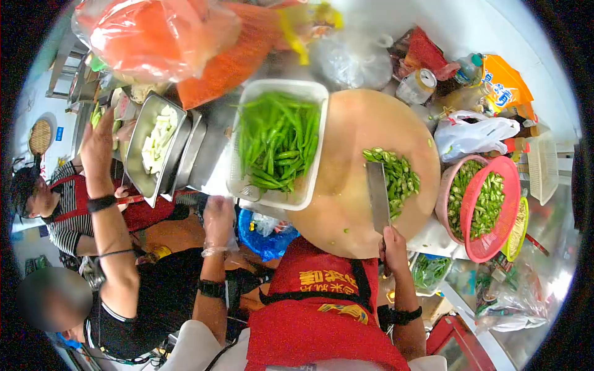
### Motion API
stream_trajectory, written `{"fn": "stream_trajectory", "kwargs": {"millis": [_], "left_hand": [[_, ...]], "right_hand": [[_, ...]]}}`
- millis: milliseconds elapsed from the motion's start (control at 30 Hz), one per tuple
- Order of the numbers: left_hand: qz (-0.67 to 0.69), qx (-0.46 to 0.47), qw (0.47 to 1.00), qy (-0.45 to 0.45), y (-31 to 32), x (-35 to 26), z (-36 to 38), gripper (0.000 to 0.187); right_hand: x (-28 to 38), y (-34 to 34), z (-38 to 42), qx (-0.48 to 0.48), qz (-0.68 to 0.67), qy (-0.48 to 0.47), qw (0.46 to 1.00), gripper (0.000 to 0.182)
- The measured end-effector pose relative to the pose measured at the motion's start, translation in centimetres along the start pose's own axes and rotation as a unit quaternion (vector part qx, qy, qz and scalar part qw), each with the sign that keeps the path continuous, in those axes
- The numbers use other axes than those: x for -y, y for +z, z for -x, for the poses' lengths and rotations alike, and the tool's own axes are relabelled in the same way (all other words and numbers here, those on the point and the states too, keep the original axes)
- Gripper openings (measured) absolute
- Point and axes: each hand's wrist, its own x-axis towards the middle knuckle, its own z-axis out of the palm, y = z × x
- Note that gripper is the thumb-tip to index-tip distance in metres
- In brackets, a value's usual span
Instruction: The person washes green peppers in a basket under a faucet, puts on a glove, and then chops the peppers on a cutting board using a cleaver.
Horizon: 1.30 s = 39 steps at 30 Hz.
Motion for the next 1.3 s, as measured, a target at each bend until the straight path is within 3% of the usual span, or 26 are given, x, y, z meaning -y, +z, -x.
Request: {"fn": "stream_trajectory", "kwargs": {"millis": [100, 167, 233, 333, 433, 633, 700, 733, 800, 900, 933, 967, 1033, 1100, 1167, 1300], "left_hand": [[0.128, 0.053, 0.99, 0.029, 1.8, -4.6, -1.4, 0.021], [0.106, 0.117, 0.978, 0.139, 4.6, -9.1, -2.0, 0.021], [-0.095, 0.107, 0.957, 0.253, 8.6, -10.7, -3.7, 0.032], [-0.156, 0.167, 0.955, 0.188, 10.5, -15.1, -3.8, 0.041], [-0.148, 0.156, 0.96, 0.178, 12.4, -15.2, -4.6, 0.046], [-0.154, 0.144, 0.958, 0.196, 11.1, -11.8, -6.6, 0.04], [-0.226, 0.085, 0.913, 0.33, 9.7, -9.3, -7.7, 0.037], [-0.225, 0.085, 0.912, 0.332, 8.2, -10.2, -7.0, 0.037], [-0.064, 0.121, 0.987, 0.087, 4.3, -13.2, -5.3, 0.034], [-0.122, 0.129, 0.974, 0.143, 2.3, -11.4, -6.3, 0.032], [-0.156, 0.045, 0.962, 0.217, 2.0, -11.8, -5.2, 0.03], [-0.156, 0.045, 0.963, 0.216, 2.3, -11.6, -5.0, 0.03], [-0.244, -0.173, 0.885, 0.357, 2.9, -11.7, -4.7, 0.027], [-0.228, -0.15, 0.872, 0.406, 4.1, -11.9, -4.3, 0.03], [-0.139, -0.069, 0.851, 0.501, 6.5, -11.9, -4.2, 0.024], [-0.203, 0.033, 0.89, 0.408, 9.5, -13.9, -3.1, 0.023]], "right_hand": [[-0.9, 0.5, -0.4, -0.006, 0.019, -0.026, 0.999, 0.036], [-0.8, 0.7, -0.4, -0.006, 0.03, -0.045, 0.999, 0.039], [-0.5, 0.8, -0.2, -0.016, 0.025, -0.027, 0.999, 0.039], [-1.8, 0.7, -0.8, -0.024, 0.053, -0.035, 0.998, 0.038], [-2.6, 0.9, -1.2, -0.037, 0.094, -0.104, 0.989, 0.037], [-0.6, 1.6, 0.2, -0.045, 0.081, -0.063, 0.994, 0.036], [0.0, 1.6, 0.4, -0.049, 0.081, -0.074, 0.993, 0.037], [0.1, 1.6, 0.5, -0.05, 0.083, -0.084, 0.992, 0.037], [0.0, 1.5, 0.4, -0.046, 0.076, -0.074, 0.993, 0.037], [-1.1, 1.5, 0.0, -0.043, 0.069, -0.074, 0.994, 0.037], [-1.4, 1.5, -0.2, -0.046, 0.068, -0.083, 0.993, 0.038], [-1.8, 1.5, -0.4, -0.046, 0.069, -0.083, 0.993, 0.038], [-1.6, 1.4, -0.4, -0.047, 0.067, -0.076, 0.994, 0.037], [-0.8, 1.2, -0.1, -0.038, 0.077, -0.054, 0.995, 0.039], [-0.5, 1.1, 0.0, -0.027, 0.087, -0.033, 0.995, 0.041], [-1.5, 1.2, -0.3, -0.031, 0.092, -0.038, 0.995, 0.038]]}}
